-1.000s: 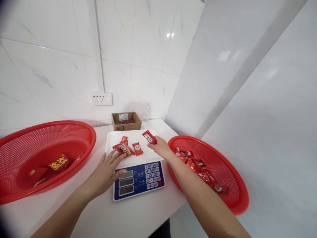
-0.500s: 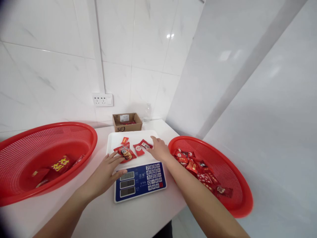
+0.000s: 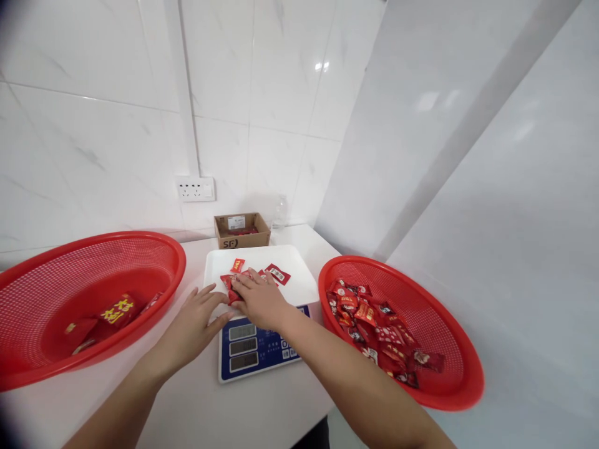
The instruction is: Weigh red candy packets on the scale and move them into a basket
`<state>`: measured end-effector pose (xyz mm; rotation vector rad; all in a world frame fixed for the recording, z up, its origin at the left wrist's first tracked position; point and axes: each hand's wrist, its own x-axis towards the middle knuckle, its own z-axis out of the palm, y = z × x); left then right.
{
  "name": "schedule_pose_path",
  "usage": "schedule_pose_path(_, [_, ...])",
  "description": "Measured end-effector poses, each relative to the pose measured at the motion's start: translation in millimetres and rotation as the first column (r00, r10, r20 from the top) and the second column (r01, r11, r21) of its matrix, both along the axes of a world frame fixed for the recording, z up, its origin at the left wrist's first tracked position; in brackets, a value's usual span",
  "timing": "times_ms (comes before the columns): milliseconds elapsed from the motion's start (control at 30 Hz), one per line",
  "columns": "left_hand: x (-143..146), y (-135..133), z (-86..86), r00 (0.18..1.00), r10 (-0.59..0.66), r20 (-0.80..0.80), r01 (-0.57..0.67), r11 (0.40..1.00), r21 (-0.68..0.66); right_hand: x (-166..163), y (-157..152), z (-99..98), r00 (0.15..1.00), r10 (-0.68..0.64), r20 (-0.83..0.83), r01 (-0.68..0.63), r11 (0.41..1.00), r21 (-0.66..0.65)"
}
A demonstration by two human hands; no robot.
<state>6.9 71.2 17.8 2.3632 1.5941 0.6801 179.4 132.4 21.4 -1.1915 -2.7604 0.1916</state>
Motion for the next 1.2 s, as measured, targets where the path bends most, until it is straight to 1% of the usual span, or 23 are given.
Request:
schedule_pose_path(67, [-0.8, -0.1, 0.6, 1.0, 0.026, 0.001, -0.026, 1.0, 0.009, 2.4, 3.5, 3.3, 0.999, -0.034, -0.004, 0.034, 0.999, -0.018])
schedule_pose_path(200, [-2.3, -0.6, 1.9, 0.999, 0.051, 0.014, -0.051, 0.998, 0.027, 18.3, 12.9, 7.0, 0.98, -0.201, 0.008, 0.201, 0.979, -0.045])
schedule_pose_path(333, [-2.4, -0.7, 1.9, 0.998, 0.055, 0.028, -0.056, 0.998, 0.019, 33.9, 20.5, 3.7, 0.964, -0.237, 0.117, 0.242, 0.97, -0.025])
schedule_pose_path(400, [-1.5, -0.7, 1.5, 0.999, 0.048, 0.025, -0.048, 0.999, 0.014, 33.7, 24.0, 2.8, 0.96, -0.262, 0.102, 0.264, 0.964, -0.004])
schedule_pose_path(500, [0.2, -0.8, 0.7, 0.999, 0.036, 0.021, -0.036, 0.999, 0.013, 21.3, 31.2, 4.5, 0.971, -0.238, -0.014, 0.237, 0.971, -0.019])
schedule_pose_path(600, [1.1, -0.6, -0.3, 1.0, 0.029, 0.01, -0.029, 1.0, 0.011, 0.8, 39.2, 8.1, 0.983, -0.157, -0.094, 0.153, 0.987, -0.049])
schedule_pose_path(733, [-0.1, 0.0, -0.2, 1.0, 0.023, -0.01, -0.022, 1.0, 0.02, -20.1, 45.7, 9.8, 0.997, -0.055, -0.048, 0.05, 0.993, -0.106])
schedule_pose_path(800, [-1.2, -0.1, 1.0, 1.0, 0.029, -0.012, -0.029, 0.999, 0.026, -23.3, 47.5, 7.9, 0.998, -0.066, -0.018, 0.064, 0.992, -0.11])
schedule_pose_path(867, [-1.9, -0.5, 2.4, 0.999, 0.037, -0.011, -0.037, 0.999, 0.026, -21.3, 48.9, 5.2, 0.993, -0.118, -0.012, 0.116, 0.99, -0.085])
schedule_pose_path(967, [-2.2, -1.0, 3.2, 0.999, 0.04, -0.011, -0.04, 0.999, 0.019, -8.3, 49.4, 5.7, 0.98, -0.192, -0.047, 0.188, 0.979, -0.075])
schedule_pose_path(1033, [-2.7, -0.8, 2.4, 0.999, 0.04, -0.011, -0.04, 0.999, 0.017, 9.1, 47.7, 12.0, 0.966, -0.228, -0.12, 0.217, 0.971, -0.105])
schedule_pose_path(1133, [-4.9, 0.7, 0.5, 0.999, 0.045, -0.009, -0.044, 0.998, 0.038, 52.9, 40.5, 29.2, 0.929, -0.29, -0.23, 0.262, 0.954, -0.144])
schedule_pose_path(1200, [-6.9, 2.2, -0.7, 0.998, 0.058, -0.001, -0.057, 0.996, 0.062, 92.2, 31.6, 41.0, 0.9, -0.389, -0.199, 0.362, 0.919, -0.157])
